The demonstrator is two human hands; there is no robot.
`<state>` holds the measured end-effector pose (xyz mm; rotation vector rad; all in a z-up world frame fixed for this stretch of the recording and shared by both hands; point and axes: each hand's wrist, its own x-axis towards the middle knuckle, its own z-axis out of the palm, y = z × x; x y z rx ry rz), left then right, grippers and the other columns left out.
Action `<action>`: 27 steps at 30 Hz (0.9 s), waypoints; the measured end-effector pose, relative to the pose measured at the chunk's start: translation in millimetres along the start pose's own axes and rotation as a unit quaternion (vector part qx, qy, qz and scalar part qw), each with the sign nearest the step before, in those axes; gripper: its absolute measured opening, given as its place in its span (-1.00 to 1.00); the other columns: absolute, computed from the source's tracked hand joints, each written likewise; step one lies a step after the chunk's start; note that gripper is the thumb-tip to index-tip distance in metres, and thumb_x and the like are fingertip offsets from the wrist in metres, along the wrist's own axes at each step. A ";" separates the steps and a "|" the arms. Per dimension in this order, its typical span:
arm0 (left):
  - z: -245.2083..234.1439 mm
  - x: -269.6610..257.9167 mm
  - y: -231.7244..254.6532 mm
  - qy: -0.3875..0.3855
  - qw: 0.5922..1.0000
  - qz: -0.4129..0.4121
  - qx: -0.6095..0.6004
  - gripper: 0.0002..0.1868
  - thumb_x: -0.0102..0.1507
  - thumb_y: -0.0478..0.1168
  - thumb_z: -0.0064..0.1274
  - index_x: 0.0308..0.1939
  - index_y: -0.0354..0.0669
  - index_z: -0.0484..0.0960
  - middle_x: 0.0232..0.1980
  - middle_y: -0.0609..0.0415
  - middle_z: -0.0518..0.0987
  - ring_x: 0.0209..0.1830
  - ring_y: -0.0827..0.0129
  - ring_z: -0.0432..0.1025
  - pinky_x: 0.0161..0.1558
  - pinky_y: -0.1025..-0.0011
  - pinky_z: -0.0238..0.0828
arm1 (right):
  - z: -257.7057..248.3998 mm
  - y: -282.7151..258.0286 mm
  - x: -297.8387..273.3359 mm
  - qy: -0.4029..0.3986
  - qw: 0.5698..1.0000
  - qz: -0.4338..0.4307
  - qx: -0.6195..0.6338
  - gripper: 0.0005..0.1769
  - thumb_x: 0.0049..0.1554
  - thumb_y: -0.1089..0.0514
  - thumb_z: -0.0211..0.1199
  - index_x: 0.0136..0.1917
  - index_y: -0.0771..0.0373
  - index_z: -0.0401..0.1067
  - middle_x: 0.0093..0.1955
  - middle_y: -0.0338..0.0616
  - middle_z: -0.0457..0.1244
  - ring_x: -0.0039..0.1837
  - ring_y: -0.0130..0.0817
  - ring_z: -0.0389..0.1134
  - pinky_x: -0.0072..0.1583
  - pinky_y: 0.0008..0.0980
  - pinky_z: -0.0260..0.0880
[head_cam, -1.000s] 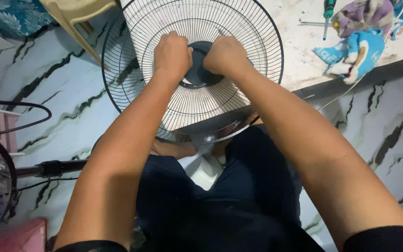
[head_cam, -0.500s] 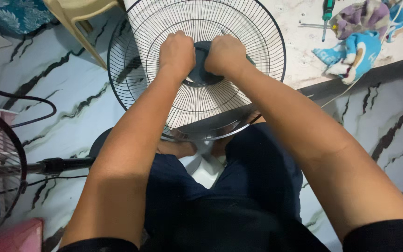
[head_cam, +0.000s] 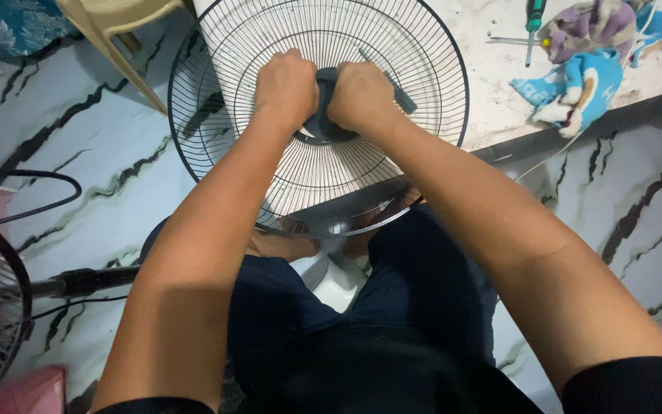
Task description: The person aligns and secures the front wire cage of an electric fan onto its base using a screwdriver. They repeatedly tighten the central hub nut to fasten the cage in place.
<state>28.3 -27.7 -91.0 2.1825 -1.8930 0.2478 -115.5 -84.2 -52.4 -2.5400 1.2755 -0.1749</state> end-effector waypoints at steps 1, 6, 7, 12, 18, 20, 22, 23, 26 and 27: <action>-0.6 -0.1 -1.3 0.004 1.000 0.003 -0.002 -0.84 0.12 -0.22 0.21 -0.31 -0.25 0.75 -0.15 -0.18 0.60 -0.10 -0.03 0.52 -0.13 0.12 0.53 | -0.9 -0.5 1.0 -0.012 1.000 0.002 -0.001 -0.67 -0.10 0.16 0.36 -0.03 0.27 0.54 -0.04 0.16 0.38 0.06 0.05 0.44 0.08 -0.10 0.46; 0.1 -3.5 -1.6 -0.001 1.000 0.007 0.004 -0.85 0.14 -0.24 0.21 -0.30 -0.25 0.75 -0.14 -0.17 0.60 -0.09 -0.01 0.53 -0.12 0.14 0.55 | -0.7 4.4 1.0 -0.045 0.999 0.012 -0.022 -0.64 -0.07 0.18 0.32 0.02 0.30 0.48 -0.06 0.16 0.38 0.03 0.06 0.45 0.06 -0.09 0.48; -0.1 -4.0 -1.7 -0.001 1.000 0.011 -0.005 -0.85 0.13 -0.24 0.21 -0.30 -0.25 0.75 -0.15 -0.17 0.60 -0.10 -0.02 0.52 -0.13 0.13 0.55 | -0.1 6.2 0.6 -0.041 0.999 -0.007 -0.019 -0.66 -0.07 0.18 0.32 0.01 0.30 0.49 -0.06 0.16 0.39 0.03 0.06 0.45 0.07 -0.08 0.48; -0.8 -3.6 -0.8 -0.008 1.000 0.013 -0.008 -0.84 0.13 -0.24 0.21 -0.30 -0.27 0.75 -0.13 -0.17 0.60 -0.09 -0.02 0.53 -0.15 0.14 0.56 | -1.2 14.7 5.0 -0.065 0.997 -0.033 -0.014 -0.68 -0.03 0.19 0.30 0.01 0.32 0.50 -0.07 0.18 0.39 0.01 0.04 0.47 0.05 -0.11 0.49; -0.2 -1.8 -0.7 -0.013 0.999 0.030 0.002 -0.85 0.13 -0.26 0.19 -0.32 -0.29 0.74 -0.12 -0.18 0.60 -0.06 -0.02 0.52 -0.15 0.15 0.56 | 4.2 13.8 -2.9 0.069 0.980 -0.181 -0.049 -0.65 -0.23 0.23 0.37 -0.13 0.39 0.54 -0.13 0.30 0.36 -0.08 0.12 0.44 -0.02 -0.09 0.47; 0.6 -4.2 -0.3 -0.006 0.999 0.033 -0.009 -0.87 0.14 -0.27 0.17 -0.33 -0.28 0.74 -0.13 -0.17 0.60 -0.07 -0.01 0.52 -0.15 0.14 0.55 | 3.2 17.2 -1.2 -0.022 0.993 -0.113 -0.032 -0.74 -0.10 0.23 0.31 -0.11 0.37 0.53 -0.13 0.26 0.37 -0.05 0.11 0.45 0.03 -0.08 0.48; 0.0 -2.7 -0.6 0.002 0.999 0.036 -0.014 -0.87 0.15 -0.28 0.17 -0.33 -0.29 0.74 -0.13 -0.16 0.60 -0.08 -0.01 0.52 -0.15 0.13 0.55 | 0.2 21.5 4.9 -0.047 0.993 -0.108 -0.027 -0.79 -0.05 0.25 0.29 -0.11 0.37 0.52 -0.14 0.24 0.37 -0.04 0.12 0.44 0.06 -0.07 0.47; -0.5 -3.2 -0.7 0.004 0.999 0.037 -0.012 -0.87 0.15 -0.28 0.17 -0.33 -0.30 0.73 -0.13 -0.16 0.60 -0.08 -0.01 0.52 -0.14 0.13 0.55 | 0.3 24.2 5.6 -0.030 0.990 -0.137 -0.030 -0.80 -0.06 0.26 0.30 -0.13 0.37 0.52 -0.16 0.25 0.37 -0.05 0.13 0.44 0.07 -0.06 0.46; -4.0 -2.9 -0.8 -0.002 0.999 0.036 -0.005 -0.89 0.16 -0.33 0.15 -0.30 -0.30 0.73 -0.12 -0.15 0.60 -0.07 0.00 0.52 -0.12 0.13 0.55 | 2.7 34.7 2.6 0.003 0.983 -0.182 0.014 -0.86 -0.07 0.31 0.29 -0.18 0.37 0.50 -0.20 0.22 0.36 -0.07 0.10 0.43 0.04 -0.08 0.45; -6.3 -0.9 -0.3 -0.003 0.999 0.036 -0.002 -0.90 0.16 -0.35 0.14 -0.29 -0.29 0.73 -0.12 -0.14 0.60 -0.07 0.00 0.53 -0.11 0.13 0.55 | 2.3 38.6 2.5 0.013 0.981 -0.191 0.036 -0.89 -0.07 0.34 0.28 -0.20 0.37 0.50 -0.20 0.20 0.36 -0.08 0.09 0.42 0.03 -0.09 0.46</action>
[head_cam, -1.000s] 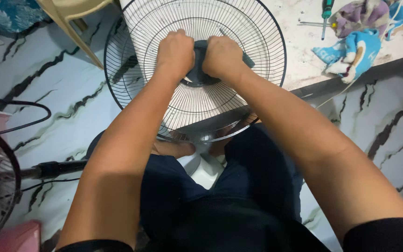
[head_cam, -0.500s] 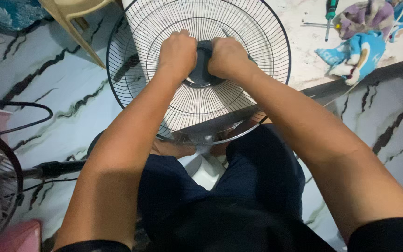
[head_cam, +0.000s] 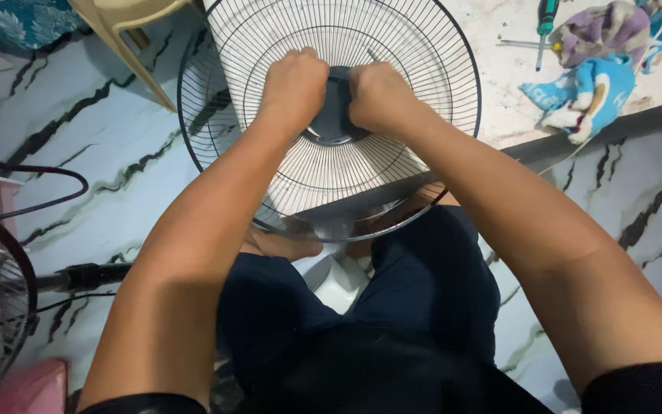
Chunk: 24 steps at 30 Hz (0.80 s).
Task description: The person aligns and secures the front wire cage of an electric fan onto its base using a screwdriver. They repeatedly tighten the central hub nut to fasten the cage in place.
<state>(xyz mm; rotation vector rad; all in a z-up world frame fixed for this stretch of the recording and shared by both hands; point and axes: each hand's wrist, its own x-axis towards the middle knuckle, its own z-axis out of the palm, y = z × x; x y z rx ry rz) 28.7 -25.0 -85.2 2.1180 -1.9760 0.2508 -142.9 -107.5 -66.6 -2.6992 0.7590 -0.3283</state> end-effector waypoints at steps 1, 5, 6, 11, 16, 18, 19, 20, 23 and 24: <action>-2.1 1.0 1.5 0.005 1.000 0.000 0.003 -0.90 0.15 -0.36 0.14 -0.29 -0.30 0.73 -0.12 -0.14 0.60 -0.07 0.00 0.52 -0.12 0.14 0.55 | -1.1 3.8 -0.9 0.003 1.000 0.012 0.022 -0.87 -0.10 0.34 0.30 -0.20 0.36 0.50 -0.21 0.19 0.36 -0.09 0.09 0.42 0.00 -0.08 0.44; -10.6 -9.2 7.7 0.016 1.000 -0.017 -0.018 -0.85 0.09 -0.39 0.15 -0.27 -0.26 0.73 -0.12 -0.12 0.59 -0.06 0.00 0.51 -0.13 0.15 0.54 | -2.0 17.7 -10.5 0.029 0.997 -0.005 0.074 -0.87 -0.11 0.34 0.33 -0.22 0.32 0.50 -0.20 0.13 0.36 -0.12 0.06 0.41 -0.04 -0.09 0.44; -13.1 -11.9 8.4 0.019 0.999 -0.024 -0.031 -0.83 0.07 -0.40 0.16 -0.26 -0.23 0.74 -0.11 -0.11 0.59 -0.06 0.01 0.50 -0.11 0.15 0.54 | -3.2 21.1 -13.8 0.042 0.996 -0.025 0.075 -0.90 -0.08 0.34 0.33 -0.22 0.31 0.49 -0.19 0.11 0.36 -0.12 0.04 0.42 -0.03 -0.11 0.45; -17.9 -19.1 10.6 0.048 0.992 -0.080 -0.085 -0.79 0.13 -0.21 0.26 -0.26 -0.30 0.72 -0.11 -0.18 0.56 -0.08 -0.06 0.47 -0.16 0.09 0.50 | -10.5 27.7 -30.0 0.091 0.990 -0.096 0.053 -0.93 0.01 0.33 0.34 -0.19 0.33 0.49 -0.17 0.10 0.34 -0.11 0.04 0.41 -0.02 -0.09 0.45; -7.2 -16.5 14.7 0.035 0.998 -0.052 -0.024 -0.85 0.18 -0.28 0.17 -0.27 -0.35 0.70 -0.12 -0.20 0.57 -0.05 -0.05 0.48 -0.10 0.15 0.54 | -14.5 17.9 -23.3 0.026 0.999 -0.036 0.029 -0.89 0.06 0.23 0.27 -0.16 0.35 0.46 -0.11 0.14 0.34 -0.08 0.06 0.40 0.02 -0.04 0.42; -5.7 -16.3 12.5 0.031 0.998 -0.041 -0.026 -0.87 0.19 -0.30 0.16 -0.26 -0.31 0.71 -0.12 -0.19 0.58 -0.03 -0.06 0.48 -0.06 0.15 0.54 | -13.8 15.9 -21.2 0.035 0.996 -0.075 -0.013 -0.86 0.08 0.24 0.22 -0.10 0.36 0.45 -0.07 0.16 0.34 -0.02 0.08 0.40 0.07 -0.03 0.42; -5.7 -16.4 12.6 0.035 0.998 -0.039 -0.032 -0.87 0.20 -0.31 0.16 -0.25 -0.32 0.70 -0.13 -0.19 0.58 -0.04 -0.06 0.48 -0.07 0.14 0.53 | -14.2 16.4 -19.7 0.027 0.998 -0.053 -0.019 -0.85 0.10 0.22 0.22 -0.09 0.36 0.45 -0.07 0.17 0.34 -0.03 0.09 0.40 0.07 -0.02 0.42; -6.6 -17.8 12.0 0.039 0.998 -0.038 -0.038 -0.87 0.20 -0.31 0.15 -0.24 -0.33 0.69 -0.14 -0.20 0.58 -0.05 -0.05 0.48 -0.09 0.13 0.53 | -14.2 17.2 -17.5 0.018 0.999 -0.032 -0.024 -0.84 0.12 0.20 0.21 -0.09 0.36 0.44 -0.07 0.18 0.33 -0.03 0.09 0.40 0.07 -0.02 0.42; -11.1 -21.2 12.1 0.044 0.997 -0.031 -0.063 -0.85 0.17 -0.32 0.16 -0.22 -0.35 0.67 -0.15 -0.20 0.58 -0.05 -0.08 0.47 -0.10 0.10 0.50 | -11.7 22.0 -16.1 0.013 0.999 -0.023 -0.032 -0.80 0.15 0.16 0.23 -0.07 0.37 0.44 -0.07 0.19 0.33 -0.04 0.11 0.39 0.05 0.00 0.40; -12.6 -23.6 12.7 0.044 0.996 -0.029 -0.073 -0.83 0.16 -0.32 0.16 -0.22 -0.35 0.67 -0.16 -0.20 0.58 -0.05 -0.09 0.47 -0.09 0.08 0.49 | -9.3 23.8 -17.4 0.014 0.999 -0.030 -0.032 -0.79 0.16 0.14 0.23 -0.07 0.37 0.44 -0.08 0.18 0.33 -0.04 0.12 0.39 0.04 0.01 0.40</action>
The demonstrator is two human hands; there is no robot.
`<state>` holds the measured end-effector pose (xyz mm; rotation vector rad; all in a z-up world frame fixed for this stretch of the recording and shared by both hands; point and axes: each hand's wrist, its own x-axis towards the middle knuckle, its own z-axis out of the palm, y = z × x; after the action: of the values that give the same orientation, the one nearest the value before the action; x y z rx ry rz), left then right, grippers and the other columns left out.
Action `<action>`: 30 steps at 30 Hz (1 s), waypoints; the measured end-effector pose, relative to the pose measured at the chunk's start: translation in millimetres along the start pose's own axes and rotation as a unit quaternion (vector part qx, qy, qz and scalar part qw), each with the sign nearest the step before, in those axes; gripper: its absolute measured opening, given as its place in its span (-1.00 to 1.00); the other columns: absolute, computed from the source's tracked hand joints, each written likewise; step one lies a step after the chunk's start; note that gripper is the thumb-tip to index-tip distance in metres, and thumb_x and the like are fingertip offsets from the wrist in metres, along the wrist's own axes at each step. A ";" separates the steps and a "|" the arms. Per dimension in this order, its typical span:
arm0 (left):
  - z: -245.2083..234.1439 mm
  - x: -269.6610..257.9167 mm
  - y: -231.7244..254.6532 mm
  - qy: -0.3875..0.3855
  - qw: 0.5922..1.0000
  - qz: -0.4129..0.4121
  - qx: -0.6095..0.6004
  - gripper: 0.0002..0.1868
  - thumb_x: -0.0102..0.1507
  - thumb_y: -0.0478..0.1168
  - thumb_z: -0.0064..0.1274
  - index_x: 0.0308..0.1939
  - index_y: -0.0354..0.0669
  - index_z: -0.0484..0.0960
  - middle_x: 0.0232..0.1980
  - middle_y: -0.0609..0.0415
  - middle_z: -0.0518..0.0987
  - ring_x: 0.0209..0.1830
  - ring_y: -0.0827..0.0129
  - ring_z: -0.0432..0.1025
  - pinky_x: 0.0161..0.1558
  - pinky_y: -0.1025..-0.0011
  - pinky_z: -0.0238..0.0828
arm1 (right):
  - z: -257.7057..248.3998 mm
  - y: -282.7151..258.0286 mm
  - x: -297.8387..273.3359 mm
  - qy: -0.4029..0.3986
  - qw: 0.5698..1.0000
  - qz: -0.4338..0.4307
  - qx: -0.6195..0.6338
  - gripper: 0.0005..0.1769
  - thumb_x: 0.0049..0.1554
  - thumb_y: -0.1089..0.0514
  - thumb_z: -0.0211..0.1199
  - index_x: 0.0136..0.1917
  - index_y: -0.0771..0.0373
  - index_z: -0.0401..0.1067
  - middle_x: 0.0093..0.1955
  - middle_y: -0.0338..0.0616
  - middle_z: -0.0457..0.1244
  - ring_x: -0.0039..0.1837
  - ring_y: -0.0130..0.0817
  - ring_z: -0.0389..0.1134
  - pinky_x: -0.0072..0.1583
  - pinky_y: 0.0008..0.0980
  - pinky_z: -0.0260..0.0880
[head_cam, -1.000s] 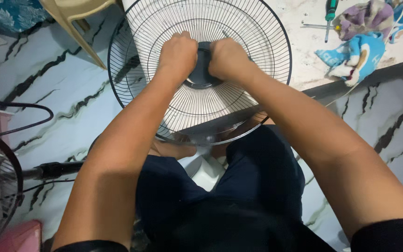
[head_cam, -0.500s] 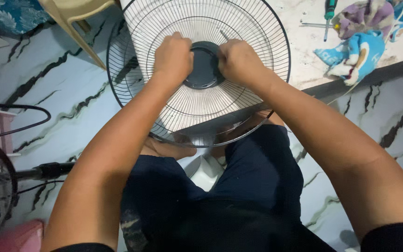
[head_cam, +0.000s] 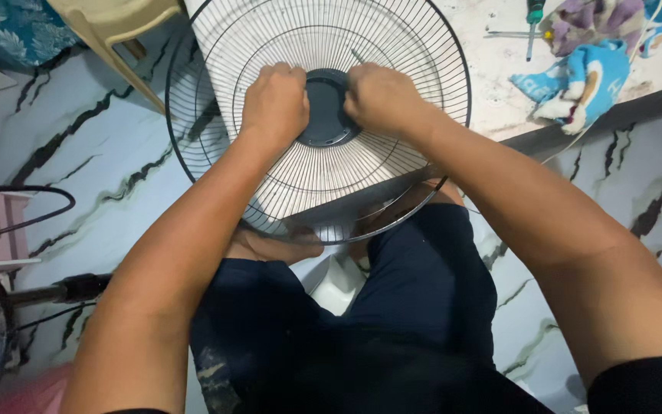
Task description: The person aligns and secures the front wire cage of an electric fan onto its base using a screwdriver. They repeatedly tighten the central hub nut to fasten the cage in place.
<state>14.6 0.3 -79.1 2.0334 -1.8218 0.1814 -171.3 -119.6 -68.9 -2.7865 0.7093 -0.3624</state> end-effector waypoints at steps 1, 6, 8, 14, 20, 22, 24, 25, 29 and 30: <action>-1.6 -1.7 1.0 -0.006 1.000 0.005 0.001 -0.83 0.15 -0.34 0.15 -0.20 -0.34 0.67 -0.14 -0.19 0.58 -0.05 -0.08 0.47 -0.09 0.09 0.49 | 1.6 2.9 -1.6 -0.001 1.000 0.004 0.018 -0.79 0.13 0.14 0.25 -0.09 0.36 0.44 -0.08 0.18 0.33 -0.03 0.11 0.39 0.05 -0.01 0.40; -14.6 -2.6 4.0 -0.031 0.999 0.036 0.025 -0.79 0.09 -0.40 0.16 -0.19 -0.26 0.70 -0.06 -0.17 0.57 -0.03 -0.05 0.46 -0.04 0.13 0.50 | 1.9 19.6 -0.5 -0.009 0.998 0.008 0.061 -0.82 0.10 0.14 0.28 -0.15 0.31 0.42 -0.12 0.11 0.33 -0.02 0.04 0.39 0.08 -0.08 0.41; -19.1 -2.4 3.7 -0.058 0.998 0.014 0.008 -0.75 0.01 -0.41 0.18 -0.22 -0.25 0.71 -0.07 -0.13 0.57 -0.02 -0.03 0.46 -0.03 0.13 0.49 | -6.7 28.9 1.8 0.023 0.986 0.083 0.141 -0.85 0.15 0.16 0.23 -0.10 0.30 0.41 -0.16 0.03 0.32 -0.08 -0.09 0.38 0.03 -0.14 0.40; -20.7 -1.9 0.0 -0.081 0.997 0.004 0.016 -0.82 0.07 -0.41 0.23 -0.24 -0.26 0.72 -0.07 -0.14 0.55 0.00 -0.03 0.46 -0.03 0.14 0.49 | -44.2 44.7 -19.8 0.188 0.950 0.140 0.208 -0.78 0.29 0.13 0.20 -0.06 0.37 0.43 -0.20 -0.04 0.37 -0.18 -0.32 0.39 -0.08 -0.31 0.43; -19.6 1.2 -3.1 -0.080 0.997 -0.009 -0.016 -0.81 0.07 -0.44 0.18 -0.25 -0.20 0.75 -0.04 -0.06 0.57 0.01 0.04 0.47 0.00 0.18 0.48 | -48.3 16.9 -27.9 0.036 0.967 0.152 0.202 -0.78 0.22 0.10 0.23 -0.05 0.33 0.51 -0.17 0.01 0.39 -0.12 -0.27 0.42 -0.01 -0.30 0.43; -21.7 -0.4 -7.1 -0.083 0.996 -0.002 -0.030 -0.83 0.12 -0.44 0.16 -0.24 -0.19 0.75 -0.04 -0.04 0.57 0.01 0.05 0.47 0.01 0.18 0.48 | -50.0 12.0 -28.5 -0.010 0.968 0.167 0.188 -0.78 0.22 0.11 0.22 -0.02 0.31 0.51 -0.15 0.01 0.39 -0.11 -0.24 0.43 0.00 -0.27 0.43; -25.3 -2.3 -11.8 -0.070 0.996 0.027 -0.038 -0.85 0.16 -0.44 0.15 -0.23 -0.20 0.74 -0.06 -0.04 0.56 0.03 0.04 0.46 0.01 0.17 0.47 | -48.0 7.9 -29.9 -0.034 0.971 0.159 0.174 -0.80 0.20 0.13 0.23 -0.01 0.31 0.52 -0.13 0.01 0.40 -0.10 -0.21 0.44 0.01 -0.25 0.44; -25.9 -1.9 -11.5 -0.068 0.997 0.031 -0.031 -0.84 0.14 -0.45 0.14 -0.23 -0.21 0.73 -0.06 -0.04 0.56 0.02 0.05 0.46 0.00 0.17 0.47 | -47.5 7.7 -29.9 -0.033 0.975 0.144 0.167 -0.81 0.17 0.15 0.24 -0.03 0.31 0.53 -0.12 0.02 0.40 -0.09 -0.19 0.44 0.02 -0.23 0.45; -28.2 -2.5 -8.4 -0.063 0.996 0.054 -0.012 -0.79 0.11 -0.48 0.11 -0.20 -0.24 0.69 -0.05 -0.02 0.54 0.01 0.06 0.45 -0.03 0.18 0.49 | -45.0 16.0 -30.8 0.032 0.994 0.058 0.083 -0.85 0.11 0.21 0.32 -0.07 0.32 0.57 -0.08 0.11 0.38 -0.05 -0.02 0.43 0.02 -0.13 0.43; -29.8 -2.1 -8.2 -0.061 0.996 0.061 -0.008 -0.78 0.11 -0.49 0.10 -0.19 -0.24 0.68 -0.05 -0.02 0.53 0.02 0.07 0.45 -0.03 0.19 0.49 | -45.7 19.3 -30.3 0.021 0.993 0.064 0.101 -0.85 0.11 0.20 0.32 -0.07 0.32 0.56 -0.08 0.10 0.38 -0.05 -0.03 0.43 0.02 -0.14 0.43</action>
<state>27.4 14.1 -54.4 1.9619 -2.0174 0.0791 -219.0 -129.0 -37.0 -2.5363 0.8101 -0.4435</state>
